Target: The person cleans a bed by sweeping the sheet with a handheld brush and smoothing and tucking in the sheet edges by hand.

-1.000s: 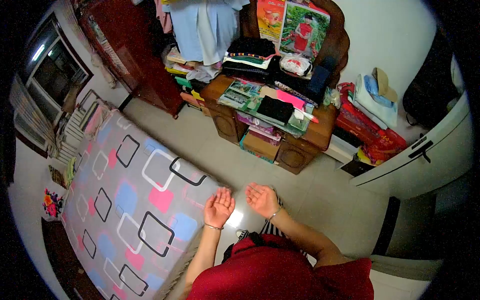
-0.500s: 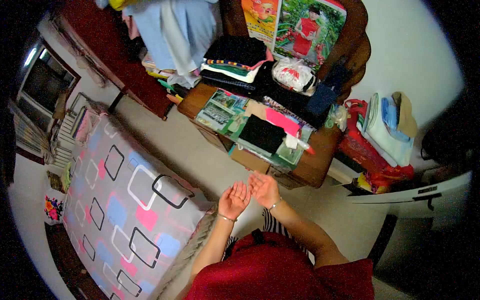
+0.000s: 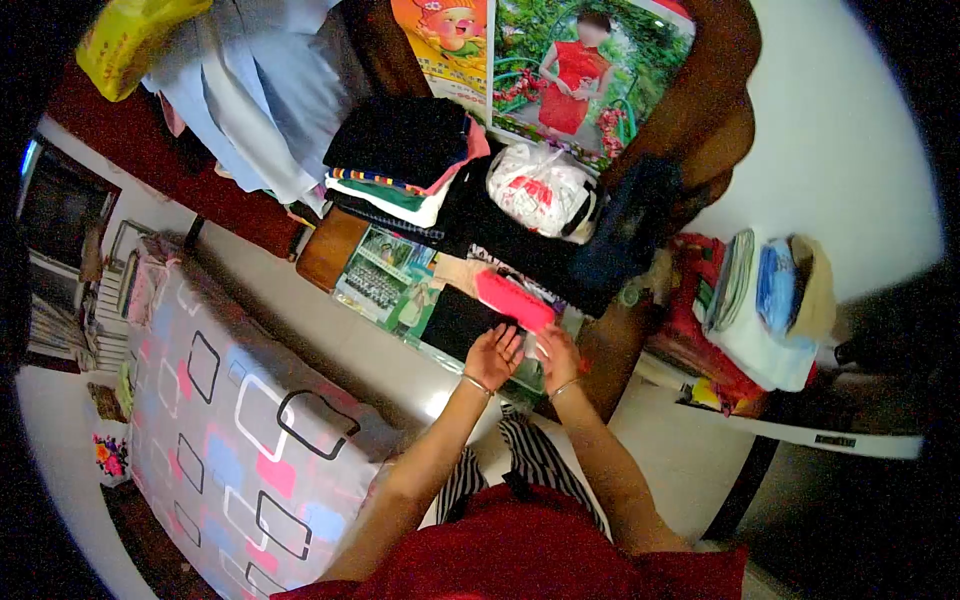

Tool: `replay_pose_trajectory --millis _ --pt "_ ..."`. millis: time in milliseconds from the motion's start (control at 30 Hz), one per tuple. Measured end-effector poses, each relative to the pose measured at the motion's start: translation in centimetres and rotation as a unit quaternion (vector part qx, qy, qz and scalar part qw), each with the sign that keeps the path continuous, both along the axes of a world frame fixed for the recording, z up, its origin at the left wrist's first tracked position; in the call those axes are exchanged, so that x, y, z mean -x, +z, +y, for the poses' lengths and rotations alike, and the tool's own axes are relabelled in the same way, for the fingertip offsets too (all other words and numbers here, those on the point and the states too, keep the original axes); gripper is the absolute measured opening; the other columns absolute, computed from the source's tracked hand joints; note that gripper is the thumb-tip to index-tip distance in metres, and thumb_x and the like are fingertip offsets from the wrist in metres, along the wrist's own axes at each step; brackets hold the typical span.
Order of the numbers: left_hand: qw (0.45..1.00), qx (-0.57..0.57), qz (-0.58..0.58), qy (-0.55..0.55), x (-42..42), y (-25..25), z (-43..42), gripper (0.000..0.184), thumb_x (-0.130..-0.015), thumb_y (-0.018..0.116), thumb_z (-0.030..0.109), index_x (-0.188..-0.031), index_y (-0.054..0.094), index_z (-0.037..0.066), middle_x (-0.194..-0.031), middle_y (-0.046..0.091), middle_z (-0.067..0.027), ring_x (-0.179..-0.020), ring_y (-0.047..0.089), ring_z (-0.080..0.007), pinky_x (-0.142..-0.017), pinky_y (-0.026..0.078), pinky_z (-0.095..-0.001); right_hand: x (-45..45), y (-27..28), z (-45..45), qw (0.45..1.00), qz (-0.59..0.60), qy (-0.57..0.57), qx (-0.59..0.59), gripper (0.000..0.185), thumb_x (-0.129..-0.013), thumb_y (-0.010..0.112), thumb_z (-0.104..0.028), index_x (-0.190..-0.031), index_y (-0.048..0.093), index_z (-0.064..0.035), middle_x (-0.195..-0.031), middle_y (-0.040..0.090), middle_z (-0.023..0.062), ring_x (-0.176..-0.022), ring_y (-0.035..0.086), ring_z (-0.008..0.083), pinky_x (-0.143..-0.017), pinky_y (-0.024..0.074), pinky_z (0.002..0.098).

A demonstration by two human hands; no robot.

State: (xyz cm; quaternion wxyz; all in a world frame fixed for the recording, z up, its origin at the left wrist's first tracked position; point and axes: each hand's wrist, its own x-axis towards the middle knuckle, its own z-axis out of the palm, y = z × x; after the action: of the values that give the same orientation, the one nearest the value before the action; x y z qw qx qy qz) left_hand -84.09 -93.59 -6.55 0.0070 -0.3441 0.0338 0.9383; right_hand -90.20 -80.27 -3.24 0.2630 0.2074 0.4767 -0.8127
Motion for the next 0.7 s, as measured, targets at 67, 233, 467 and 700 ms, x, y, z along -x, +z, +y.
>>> replay_pose_trajectory --millis 67,233,467,700 --pt "0.998 0.037 -0.050 -0.011 1.5 -2.2 0.5 0.029 -0.081 0.057 0.033 -0.105 0.056 0.017 -0.107 0.057 0.0005 -0.100 0.051 -0.0195 -0.087 0.038 -0.0425 1.4 -5.2 1.2 0.989 0.068 0.040 -0.123 0.028 -0.079 0.057 -0.010 -0.107 0.056 -0.0108 -0.105 0.059 0.0034 -0.101 0.053 0.0187 -0.084 0.0400 0.0303" --pt "0.999 0.040 -0.012 -0.015 2.8 -5.1 1.8 0.029 -0.083 0.055 0.036 -0.108 0.051 0.022 -0.109 0.056 0.0020 -0.099 0.049 -0.0192 -0.085 0.038 -0.0429 2.9 -12.8 3.6 0.771 0.429 0.235 -0.408 0.038 -0.070 0.059 0.001 -0.107 0.054 -0.0059 -0.100 0.058 0.0126 -0.090 0.057 0.0244 -0.078 0.0451 0.0342" --pt "1.000 0.006 -0.001 -0.022 2.6 -2.7 2.9 0.029 -0.087 0.052 0.037 -0.112 0.052 0.023 -0.103 0.057 0.0057 -0.093 0.050 -0.0123 -0.085 0.034 -0.0366 5.2 -11.0 4.8 0.694 0.451 0.352 -0.438 0.030 -0.071 0.059 -0.006 -0.101 0.056 -0.0032 -0.095 0.059 0.0176 -0.083 0.058 0.0336 -0.074 0.0461 0.0397" --pt "0.998 0.002 0.037 -0.046 0.5 -0.2 3.0 0.034 -0.086 0.053 0.038 -0.115 0.053 0.022 -0.113 0.053 0.0057 -0.108 0.045 -0.0125 -0.091 0.032 -0.0361 4.1 -3.7 6.2 0.659 0.401 0.405 -0.491 0.023 -0.074 0.058 -0.007 -0.095 0.055 -0.0002 -0.083 0.061 0.0146 -0.076 0.060 0.0252 -0.070 0.0463 0.0366"
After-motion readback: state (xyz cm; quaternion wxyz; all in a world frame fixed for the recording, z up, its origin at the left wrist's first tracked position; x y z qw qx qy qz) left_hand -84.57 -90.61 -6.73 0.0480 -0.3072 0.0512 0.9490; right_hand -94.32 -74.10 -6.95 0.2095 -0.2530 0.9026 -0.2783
